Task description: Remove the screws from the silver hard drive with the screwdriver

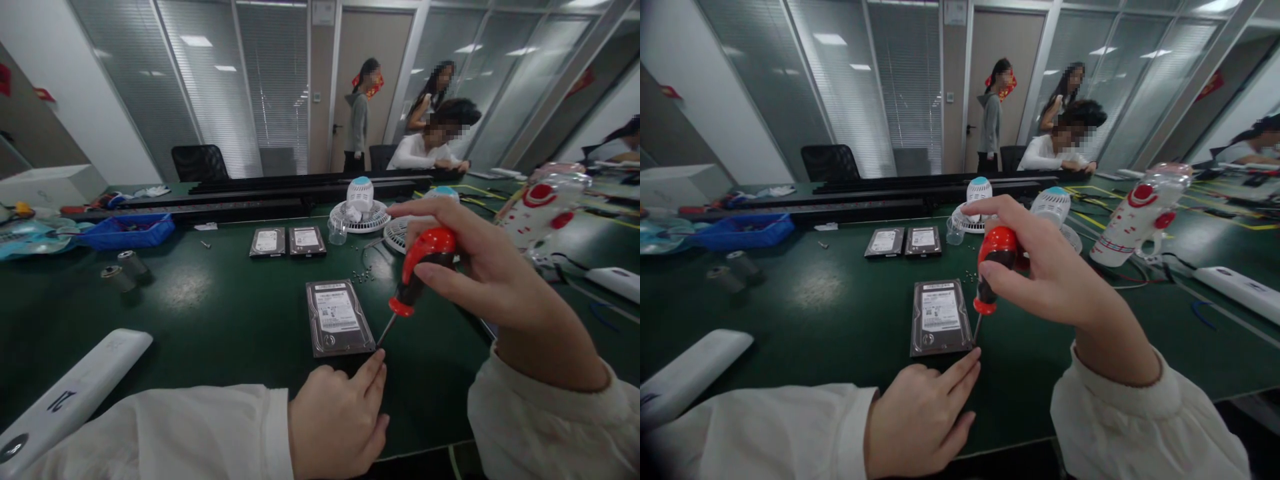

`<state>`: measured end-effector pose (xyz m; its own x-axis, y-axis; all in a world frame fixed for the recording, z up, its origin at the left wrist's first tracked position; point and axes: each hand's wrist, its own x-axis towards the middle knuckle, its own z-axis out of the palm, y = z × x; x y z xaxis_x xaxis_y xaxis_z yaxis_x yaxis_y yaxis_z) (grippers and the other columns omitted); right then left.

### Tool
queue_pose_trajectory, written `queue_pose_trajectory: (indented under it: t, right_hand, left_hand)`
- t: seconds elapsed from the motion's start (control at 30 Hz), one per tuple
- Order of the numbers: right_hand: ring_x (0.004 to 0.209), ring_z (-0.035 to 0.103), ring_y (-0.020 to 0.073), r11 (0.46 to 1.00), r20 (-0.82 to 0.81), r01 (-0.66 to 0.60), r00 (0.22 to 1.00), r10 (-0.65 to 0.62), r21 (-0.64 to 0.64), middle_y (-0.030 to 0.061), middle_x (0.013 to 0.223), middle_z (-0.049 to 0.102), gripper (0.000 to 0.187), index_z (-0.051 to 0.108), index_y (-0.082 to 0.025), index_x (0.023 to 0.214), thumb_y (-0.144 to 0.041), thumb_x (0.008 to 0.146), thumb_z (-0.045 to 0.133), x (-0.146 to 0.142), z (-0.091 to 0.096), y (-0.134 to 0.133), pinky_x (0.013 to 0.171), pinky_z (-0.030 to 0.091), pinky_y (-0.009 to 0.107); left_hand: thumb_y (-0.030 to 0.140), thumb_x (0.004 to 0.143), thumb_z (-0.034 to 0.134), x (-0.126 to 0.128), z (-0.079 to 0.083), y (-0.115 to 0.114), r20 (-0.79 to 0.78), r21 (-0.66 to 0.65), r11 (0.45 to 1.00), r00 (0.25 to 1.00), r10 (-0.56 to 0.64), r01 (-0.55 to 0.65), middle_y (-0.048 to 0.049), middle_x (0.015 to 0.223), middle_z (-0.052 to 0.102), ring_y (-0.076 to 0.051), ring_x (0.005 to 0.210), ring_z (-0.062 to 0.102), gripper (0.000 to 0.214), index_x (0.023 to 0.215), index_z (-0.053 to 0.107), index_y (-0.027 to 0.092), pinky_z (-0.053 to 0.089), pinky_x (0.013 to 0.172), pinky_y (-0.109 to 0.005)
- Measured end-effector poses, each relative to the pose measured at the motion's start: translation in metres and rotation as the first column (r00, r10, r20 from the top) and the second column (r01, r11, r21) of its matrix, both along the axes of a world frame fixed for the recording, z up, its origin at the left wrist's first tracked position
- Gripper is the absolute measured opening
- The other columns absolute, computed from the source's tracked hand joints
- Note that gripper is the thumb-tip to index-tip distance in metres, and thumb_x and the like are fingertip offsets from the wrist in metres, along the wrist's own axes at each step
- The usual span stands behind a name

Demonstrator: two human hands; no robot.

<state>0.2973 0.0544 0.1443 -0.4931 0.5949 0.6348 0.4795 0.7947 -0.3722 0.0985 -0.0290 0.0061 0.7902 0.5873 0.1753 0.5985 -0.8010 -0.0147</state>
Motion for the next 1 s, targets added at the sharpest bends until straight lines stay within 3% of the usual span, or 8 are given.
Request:
queue_pose_trajectory:
  t: [0.13, 0.23, 0.37, 0.57, 0.77, 1.0]
  right_hand:
    - [0.067, 0.057, 0.0143, 0.999, 0.003, -0.018, 1.0, 0.018, -0.04, -0.0009, 0.081, 0.058, 0.039, 0.047, -0.022, 0.117, -0.023, 0.081, 0.061, -0.0005, -0.0026, 0.0013, 0.051, 0.047, 0.025]
    - [0.07, 0.056, 0.0129, 1.0, -0.003, -0.009, 1.0, 0.009, -0.022, -0.0001, 0.086, 0.056, 0.029, 0.05, -0.022, 0.109, -0.022, 0.082, 0.059, -0.0004, -0.0027, 0.001, 0.054, 0.047, 0.025]
    - [0.073, 0.057, 0.0126, 0.999, -0.003, -0.036, 0.999, 0.036, -0.003, 0.0013, 0.091, 0.057, 0.027, 0.055, -0.021, 0.112, -0.026, 0.085, 0.057, 0.0001, -0.0018, 0.0012, 0.056, 0.047, 0.026]
    - [0.064, 0.057, 0.0088, 0.993, -0.06, 0.02, 0.998, -0.013, 0.114, -0.0028, 0.081, 0.061, 0.034, 0.062, -0.023, 0.099, -0.033, 0.073, 0.081, -0.0028, -0.004, 0.0035, 0.049, 0.042, 0.022]
    - [0.077, 0.063, 0.0116, 0.998, -0.037, 0.019, 0.999, -0.016, 0.064, 0.0022, 0.095, 0.065, 0.024, 0.062, -0.021, 0.109, -0.023, 0.085, 0.063, -0.0042, -0.0043, 0.0008, 0.054, 0.046, 0.023]
    - [0.079, 0.064, 0.0132, 0.998, -0.035, 0.027, 0.999, -0.025, 0.061, 0.0029, 0.095, 0.066, 0.025, 0.063, -0.022, 0.111, -0.026, 0.086, 0.064, -0.004, -0.0053, 0.0024, 0.054, 0.046, 0.024]
  left_hand:
    - [0.042, 0.098, 0.035, 0.0002, 0.0004, -0.0003, 0.006, 0.003, 1.0, 1.0, 0.002, -0.002, -0.0161, 0.156, 0.041, -0.02, 0.072, 0.07, 0.061, 0.146, 0.044, 0.005, 0.055, 0.054, -0.036]
    - [0.042, 0.098, 0.035, 0.0007, -0.0001, -0.0001, 0.005, 0.003, 1.0, 1.0, 0.003, -0.003, -0.0164, 0.157, 0.04, -0.019, 0.07, 0.069, 0.061, 0.146, 0.044, 0.005, 0.054, 0.054, -0.036]
    - [0.044, 0.098, 0.036, 0.001, -0.0017, -0.0001, 0.017, -0.013, 1.0, 1.0, 0.009, -0.009, -0.0153, 0.157, 0.04, -0.019, 0.071, 0.069, 0.062, 0.147, 0.043, 0.006, 0.052, 0.053, -0.036]
    - [0.047, 0.099, 0.036, 0.0018, -0.004, 0.0, 0.028, -0.002, 1.0, 1.0, 0.01, -0.01, -0.0151, 0.156, 0.042, -0.018, 0.069, 0.068, 0.063, 0.147, 0.043, 0.007, 0.05, 0.05, -0.036]
    - [0.046, 0.098, 0.038, 0.0028, -0.0078, 0.001, 0.031, 0.01, 1.0, 0.999, 0.016, -0.016, -0.0145, 0.155, 0.044, -0.018, 0.068, 0.068, 0.062, 0.146, 0.044, 0.007, 0.048, 0.049, -0.036]
    - [0.047, 0.098, 0.037, 0.0026, -0.0079, 0.001, 0.025, 0.021, 1.0, 1.0, 0.002, -0.003, -0.0153, 0.155, 0.044, -0.017, 0.066, 0.067, 0.063, 0.146, 0.044, 0.007, 0.046, 0.047, -0.035]
